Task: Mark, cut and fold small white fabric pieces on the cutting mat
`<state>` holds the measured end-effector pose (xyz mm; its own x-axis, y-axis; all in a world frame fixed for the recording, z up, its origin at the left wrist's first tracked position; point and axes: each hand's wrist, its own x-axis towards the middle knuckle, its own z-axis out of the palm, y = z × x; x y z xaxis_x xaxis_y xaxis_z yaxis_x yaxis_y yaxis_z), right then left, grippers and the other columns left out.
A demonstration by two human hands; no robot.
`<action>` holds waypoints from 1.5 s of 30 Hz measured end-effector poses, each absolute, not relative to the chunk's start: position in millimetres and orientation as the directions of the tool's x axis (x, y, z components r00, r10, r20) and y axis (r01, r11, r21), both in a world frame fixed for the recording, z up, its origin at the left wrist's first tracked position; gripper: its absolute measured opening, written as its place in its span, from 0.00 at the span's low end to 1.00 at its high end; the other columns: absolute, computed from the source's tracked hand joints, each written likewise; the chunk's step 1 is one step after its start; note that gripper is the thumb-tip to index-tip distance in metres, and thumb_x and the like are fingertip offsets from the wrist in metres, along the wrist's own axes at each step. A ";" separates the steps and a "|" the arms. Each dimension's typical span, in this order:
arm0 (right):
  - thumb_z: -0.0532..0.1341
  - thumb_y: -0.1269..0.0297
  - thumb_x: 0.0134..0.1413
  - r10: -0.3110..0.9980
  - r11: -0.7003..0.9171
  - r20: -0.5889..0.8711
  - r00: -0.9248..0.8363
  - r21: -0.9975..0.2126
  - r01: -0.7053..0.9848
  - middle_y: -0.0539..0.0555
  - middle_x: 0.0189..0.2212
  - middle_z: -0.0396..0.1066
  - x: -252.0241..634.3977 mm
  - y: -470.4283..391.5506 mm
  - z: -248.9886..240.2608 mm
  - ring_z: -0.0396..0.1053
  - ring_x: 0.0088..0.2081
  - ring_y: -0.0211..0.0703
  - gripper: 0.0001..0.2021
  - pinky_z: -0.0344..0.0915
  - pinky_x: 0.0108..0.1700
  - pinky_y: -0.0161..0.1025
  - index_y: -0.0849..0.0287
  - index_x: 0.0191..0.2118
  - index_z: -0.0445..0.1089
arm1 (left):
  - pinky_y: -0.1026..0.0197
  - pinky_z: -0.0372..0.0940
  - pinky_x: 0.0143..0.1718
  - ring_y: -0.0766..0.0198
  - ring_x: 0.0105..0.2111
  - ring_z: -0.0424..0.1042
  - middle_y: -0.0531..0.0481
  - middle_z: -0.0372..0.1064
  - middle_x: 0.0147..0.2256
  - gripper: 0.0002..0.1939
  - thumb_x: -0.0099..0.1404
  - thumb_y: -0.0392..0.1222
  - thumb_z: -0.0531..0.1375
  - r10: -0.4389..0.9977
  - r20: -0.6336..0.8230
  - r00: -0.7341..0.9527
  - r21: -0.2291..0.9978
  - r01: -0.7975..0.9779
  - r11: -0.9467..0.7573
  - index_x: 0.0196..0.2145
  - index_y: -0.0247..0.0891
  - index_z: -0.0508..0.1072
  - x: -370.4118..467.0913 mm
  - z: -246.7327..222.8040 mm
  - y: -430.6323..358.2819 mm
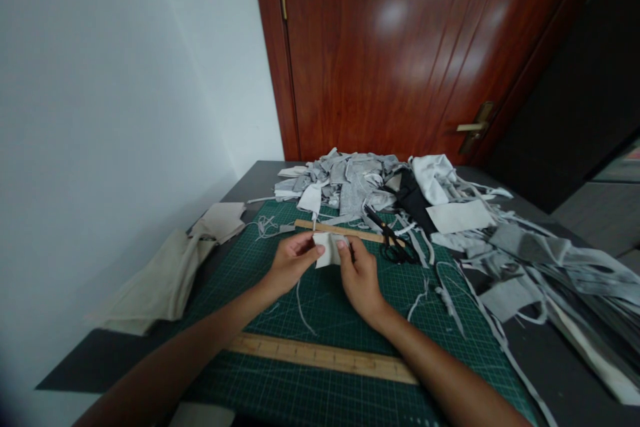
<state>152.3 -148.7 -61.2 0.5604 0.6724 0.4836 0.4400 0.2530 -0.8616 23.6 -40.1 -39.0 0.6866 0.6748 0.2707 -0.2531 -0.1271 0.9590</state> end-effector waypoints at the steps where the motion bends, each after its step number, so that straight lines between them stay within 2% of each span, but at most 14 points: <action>1: 0.56 0.49 0.69 0.671 0.255 0.481 0.564 -0.864 0.433 0.52 0.31 0.74 152.2 -148.9 -60.6 0.68 0.33 0.46 0.16 0.64 0.35 0.40 0.54 0.39 0.73 | 0.59 0.69 0.38 0.58 0.35 0.76 0.45 0.79 0.36 0.19 0.56 0.51 0.72 0.691 0.259 0.675 0.962 -0.246 -0.121 0.40 0.34 0.81 23.9 -39.6 -39.8; 7: 0.56 0.47 0.68 0.677 0.263 0.442 0.588 -0.892 0.368 0.52 0.32 0.73 150.8 -148.8 -55.4 0.68 0.34 0.46 0.18 0.65 0.37 0.40 0.55 0.37 0.72 | 0.64 0.62 0.28 0.65 0.24 0.68 0.52 0.73 0.24 0.16 0.56 0.52 0.71 0.795 0.259 0.549 0.961 -0.228 -0.156 0.29 0.35 0.78 23.4 -41.6 -35.6; 11: 0.62 0.47 0.62 0.708 0.294 0.375 0.598 -0.927 0.234 0.55 0.39 0.75 151.1 -143.2 -57.0 0.71 0.39 0.49 0.17 0.70 0.39 0.43 0.56 0.45 0.72 | 0.64 0.60 0.27 0.66 0.24 0.67 0.53 0.71 0.24 0.17 0.56 0.53 0.71 0.807 0.274 0.523 0.958 -0.218 -0.184 0.28 0.36 0.76 22.3 -41.0 -34.8; 14: 0.65 0.49 0.59 0.688 0.333 0.366 0.627 -0.927 0.174 0.56 0.38 0.75 154.4 -138.9 -60.3 0.72 0.38 0.50 0.16 0.71 0.38 0.44 0.55 0.44 0.72 | 0.63 0.61 0.28 0.65 0.25 0.67 0.52 0.71 0.25 0.17 0.57 0.54 0.70 0.800 0.285 0.528 0.957 -0.211 -0.202 0.28 0.36 0.75 22.1 -41.6 -34.8; 19: 0.63 0.54 0.62 0.679 0.337 0.442 0.587 -0.897 0.285 0.54 0.35 0.76 163.0 -137.9 -64.3 0.72 0.35 0.48 0.10 0.70 0.39 0.43 0.55 0.41 0.73 | 0.65 0.57 0.26 0.67 0.23 0.62 0.56 0.65 0.23 0.19 0.56 0.55 0.70 0.748 0.283 0.600 0.958 -0.138 -0.252 0.26 0.37 0.70 23.2 -45.1 -31.4; 24: 0.61 0.58 0.64 0.716 0.341 0.525 0.460 -0.838 0.426 0.56 0.45 0.77 164.7 -140.0 -69.3 0.75 0.46 0.51 0.11 0.70 0.50 0.47 0.53 0.49 0.73 | 0.64 0.60 0.32 0.64 0.30 0.67 0.52 0.70 0.30 0.17 0.57 0.53 0.68 0.612 0.316 0.725 0.933 -0.119 -0.340 0.35 0.37 0.74 22.1 -40.4 -32.3; 27: 0.62 0.60 0.64 0.692 0.367 0.556 0.461 -0.820 0.439 0.57 0.48 0.75 160.0 -141.0 -70.2 0.74 0.48 0.50 0.15 0.71 0.51 0.48 0.52 0.56 0.68 | 0.64 0.54 0.28 0.66 0.26 0.62 0.54 0.64 0.24 0.18 0.62 0.55 0.63 0.591 0.285 0.755 0.910 -0.020 -0.413 0.27 0.36 0.73 20.1 -37.2 -34.8; 30: 0.66 0.60 0.61 0.611 0.368 0.595 0.522 -0.798 0.478 0.57 0.47 0.74 155.5 -142.5 -66.5 0.74 0.48 0.50 0.14 0.71 0.50 0.48 0.52 0.51 0.67 | 0.65 0.50 0.25 0.67 0.23 0.58 0.56 0.58 0.21 0.20 0.61 0.56 0.62 0.667 0.296 0.684 0.911 0.008 -0.412 0.22 0.37 0.69 19.3 -36.8 -35.4; 33: 0.68 0.59 0.58 0.616 0.322 0.603 0.507 -0.780 0.536 0.56 0.45 0.74 155.6 -144.2 -61.6 0.73 0.47 0.51 0.11 0.70 0.48 0.46 0.53 0.43 0.69 | 0.65 0.51 0.24 0.68 0.23 0.57 0.56 0.58 0.20 0.20 0.59 0.56 0.63 0.717 0.312 0.623 0.922 -0.018 -0.386 0.22 0.37 0.69 19.6 -37.4 -34.4; 40: 0.67 0.56 0.60 0.697 0.286 0.453 0.556 -0.886 0.364 0.51 0.35 0.71 161.1 -142.0 -63.7 0.70 0.33 0.44 0.11 0.66 0.35 0.40 0.54 0.42 0.68 | 0.65 0.52 0.24 0.67 0.22 0.58 0.55 0.60 0.20 0.19 0.59 0.56 0.64 0.727 0.315 0.610 0.928 -0.040 -0.369 0.23 0.36 0.70 20.3 -37.4 -34.1; 45: 0.67 0.53 0.59 0.723 0.291 0.418 0.549 -0.906 0.306 0.48 0.29 0.67 159.1 -140.1 -65.0 0.65 0.30 0.42 0.12 0.62 0.32 0.38 0.54 0.38 0.67 | 0.65 0.51 0.23 0.68 0.22 0.58 0.56 0.60 0.20 0.18 0.59 0.54 0.63 0.736 0.320 0.596 0.920 -0.012 -0.391 0.23 0.36 0.70 18.4 -33.2 -38.7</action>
<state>159.1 -140.1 -65.0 0.5495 0.7235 0.4179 0.3058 0.2914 -0.9064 18.4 -38.7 -33.2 0.5959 0.7364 0.3203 -0.0116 -0.3909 0.9203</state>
